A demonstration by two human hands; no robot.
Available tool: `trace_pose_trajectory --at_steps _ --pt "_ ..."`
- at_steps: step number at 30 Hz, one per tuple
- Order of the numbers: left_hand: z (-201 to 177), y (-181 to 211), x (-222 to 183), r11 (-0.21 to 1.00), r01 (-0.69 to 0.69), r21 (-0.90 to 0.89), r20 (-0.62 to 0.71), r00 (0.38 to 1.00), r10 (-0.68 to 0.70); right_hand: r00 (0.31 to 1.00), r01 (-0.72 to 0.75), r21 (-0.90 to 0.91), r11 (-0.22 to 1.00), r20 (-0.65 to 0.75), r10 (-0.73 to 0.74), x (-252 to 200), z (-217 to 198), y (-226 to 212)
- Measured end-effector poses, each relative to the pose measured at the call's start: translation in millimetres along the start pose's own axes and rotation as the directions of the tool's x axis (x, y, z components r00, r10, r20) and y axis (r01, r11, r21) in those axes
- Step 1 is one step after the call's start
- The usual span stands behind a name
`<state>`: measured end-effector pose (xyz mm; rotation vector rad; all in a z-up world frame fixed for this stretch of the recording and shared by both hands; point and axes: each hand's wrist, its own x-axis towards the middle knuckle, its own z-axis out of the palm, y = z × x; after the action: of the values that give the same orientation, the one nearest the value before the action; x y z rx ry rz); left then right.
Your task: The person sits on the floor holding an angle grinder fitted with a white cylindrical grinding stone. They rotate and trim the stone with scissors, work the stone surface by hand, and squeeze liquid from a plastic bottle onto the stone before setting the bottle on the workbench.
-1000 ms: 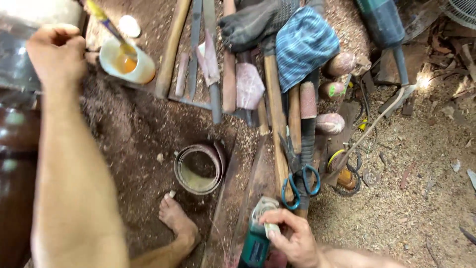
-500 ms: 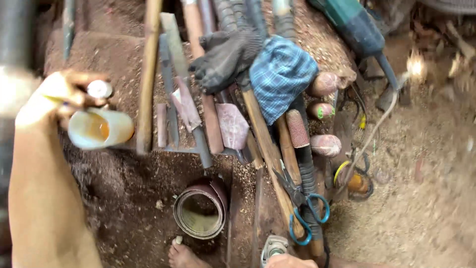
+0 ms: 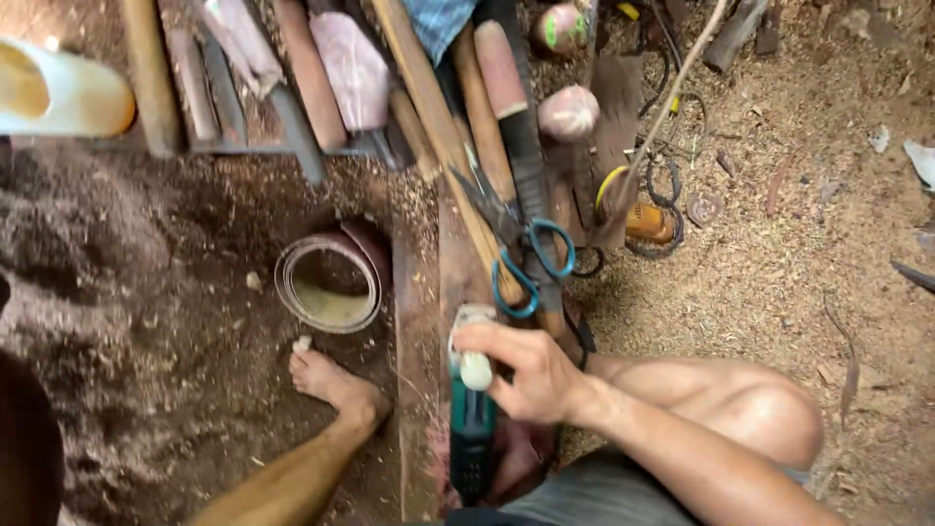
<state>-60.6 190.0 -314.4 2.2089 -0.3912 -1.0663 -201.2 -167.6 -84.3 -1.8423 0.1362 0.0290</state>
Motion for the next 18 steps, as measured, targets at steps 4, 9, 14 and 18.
trace_pose_trajectory --at_steps 4,9,14,18 --pt "54 3 -70 0.997 -0.067 0.024 -0.122 0.990 0.070 0.998 -0.016 -0.039 0.999 0.055 0.018 1 -9 -3" --pt "-102 275 -171 0.974 -0.225 -0.006 -0.212 0.952 0.219 0.999 0.023 -0.110 0.994 0.044 -0.018 0 -9 -1" --pt "-77 299 -148 0.921 -0.387 -0.042 -0.216 0.904 0.370 0.998 0.021 -0.089 0.996 0.055 -0.017 -2 -12 5" --pt "-76 315 -134 0.897 -0.438 0.062 -0.129 0.888 0.443 0.998 0.013 -0.074 0.997 0.062 -0.009 -1 -16 5"
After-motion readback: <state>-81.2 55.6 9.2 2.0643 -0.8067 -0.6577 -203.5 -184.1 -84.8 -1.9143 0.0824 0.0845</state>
